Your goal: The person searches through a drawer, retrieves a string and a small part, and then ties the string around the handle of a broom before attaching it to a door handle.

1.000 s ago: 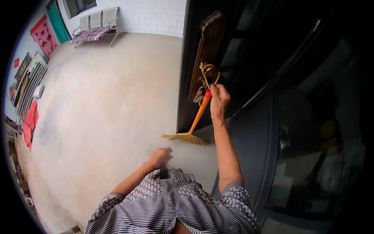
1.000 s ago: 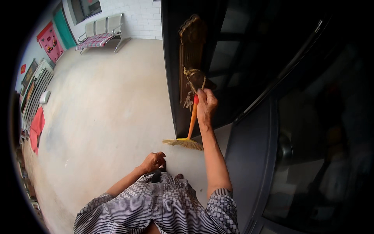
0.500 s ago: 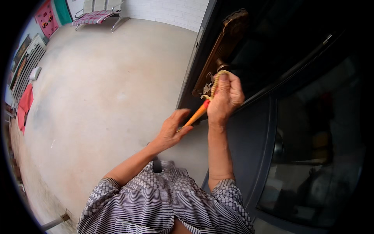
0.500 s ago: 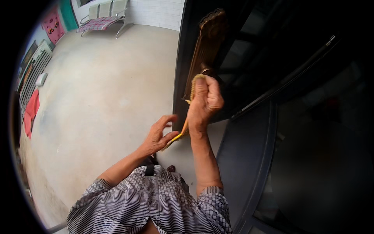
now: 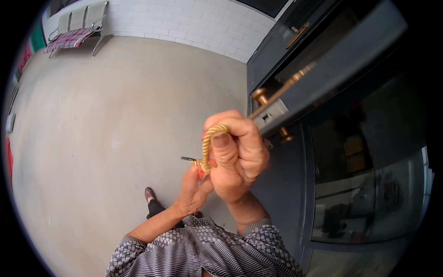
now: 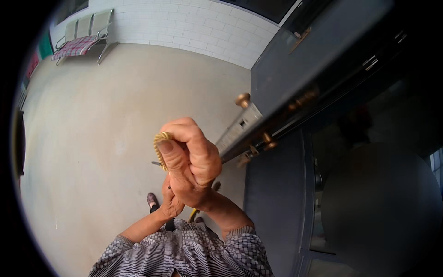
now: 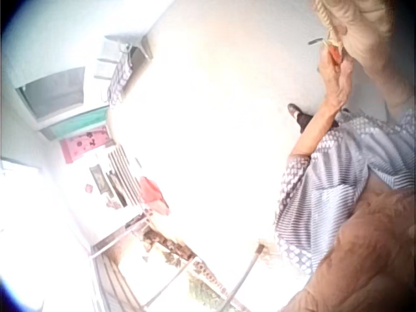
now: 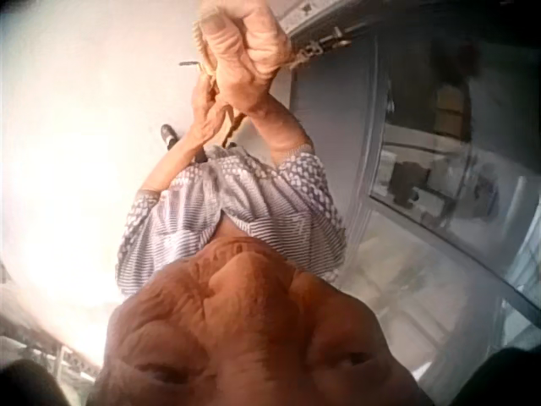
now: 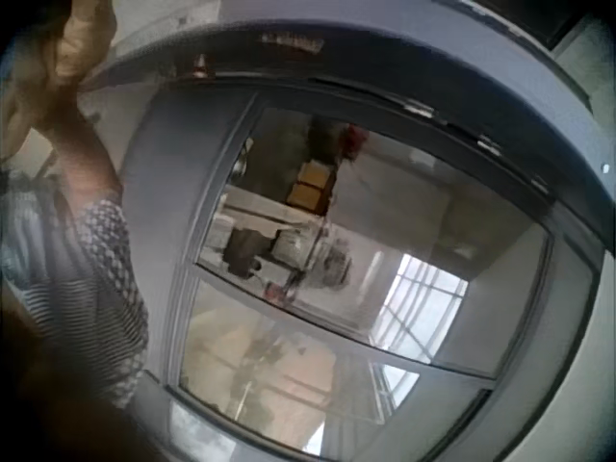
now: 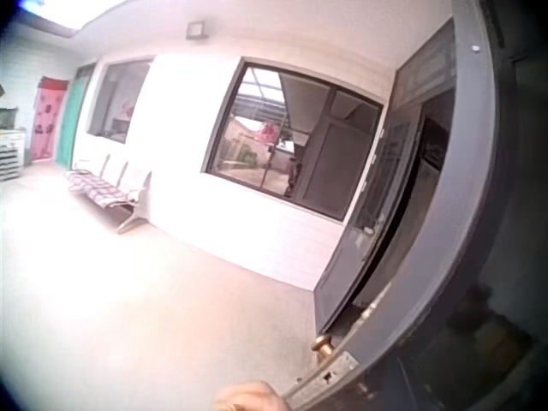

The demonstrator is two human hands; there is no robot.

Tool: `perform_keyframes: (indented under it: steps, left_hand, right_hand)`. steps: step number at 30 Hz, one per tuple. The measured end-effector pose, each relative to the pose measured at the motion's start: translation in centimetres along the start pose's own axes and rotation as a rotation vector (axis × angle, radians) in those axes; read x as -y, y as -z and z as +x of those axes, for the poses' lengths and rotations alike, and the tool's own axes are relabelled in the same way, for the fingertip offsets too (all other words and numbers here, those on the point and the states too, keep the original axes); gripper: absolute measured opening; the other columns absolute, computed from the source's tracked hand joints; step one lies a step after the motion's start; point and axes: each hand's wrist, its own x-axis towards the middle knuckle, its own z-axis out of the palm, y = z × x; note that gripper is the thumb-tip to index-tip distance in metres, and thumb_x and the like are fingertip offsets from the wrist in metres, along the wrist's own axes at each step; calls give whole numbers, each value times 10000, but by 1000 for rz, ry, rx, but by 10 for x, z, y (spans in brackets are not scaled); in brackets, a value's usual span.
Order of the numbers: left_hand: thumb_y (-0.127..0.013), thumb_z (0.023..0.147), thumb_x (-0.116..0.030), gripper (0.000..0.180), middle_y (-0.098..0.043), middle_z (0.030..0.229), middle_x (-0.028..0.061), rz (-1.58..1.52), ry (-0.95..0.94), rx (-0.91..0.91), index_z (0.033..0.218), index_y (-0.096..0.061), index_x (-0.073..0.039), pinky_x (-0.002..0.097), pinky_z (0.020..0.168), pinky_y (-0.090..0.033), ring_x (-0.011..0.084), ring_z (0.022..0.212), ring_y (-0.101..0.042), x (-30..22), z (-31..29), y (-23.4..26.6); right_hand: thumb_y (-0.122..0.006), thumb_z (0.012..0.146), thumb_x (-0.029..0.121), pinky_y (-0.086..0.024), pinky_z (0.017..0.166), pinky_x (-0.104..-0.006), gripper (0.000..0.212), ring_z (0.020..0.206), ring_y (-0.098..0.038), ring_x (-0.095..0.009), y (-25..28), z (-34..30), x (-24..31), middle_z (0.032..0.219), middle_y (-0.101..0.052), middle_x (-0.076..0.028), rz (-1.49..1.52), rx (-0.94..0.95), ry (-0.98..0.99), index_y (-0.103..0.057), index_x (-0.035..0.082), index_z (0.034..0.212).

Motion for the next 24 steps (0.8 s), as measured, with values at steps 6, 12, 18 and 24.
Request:
perform_keyframes:
  steps: [6,12,18,24]
  left_hand:
    - [-677,800,-136,475,-524,1040,65,-378,-189,-109,1178,-426,7,260,805,-416,121,928,-498,-20,15,-20]
    - [-611,792,-8,249,-547,845,50,-417,-56,134,1014,-499,14,238,638,-446,105,717,-511,-13,37,-24]
    - [-610,800,-35,221,-525,803,31,-453,-72,218,983,-500,18,206,565,-414,75,649,-475,9,47,-52]
    - [-602,848,-184,247,-515,733,20,-463,-74,423,972,-526,15,209,548,-403,71,623,-460,12,44,-64]
  right_hand:
    - [-495,906,87,-356,446,-163,119,497,-399,-20,6,18,12,794,-566,-97,85,-81,-3,-500,-27,874]
    - [-516,891,102,-342,445,-170,153,503,-404,-42,42,12,-4,724,-559,-94,243,-123,-262,-538,-48,884]
    - [-501,897,134,-319,441,-192,176,486,-390,-66,97,-10,-25,697,-542,-81,347,-228,-275,-542,-37,886]
    - [-526,886,131,-318,448,-201,148,486,-399,-62,118,-31,-11,700,-550,-65,504,-254,-239,-542,-12,853]
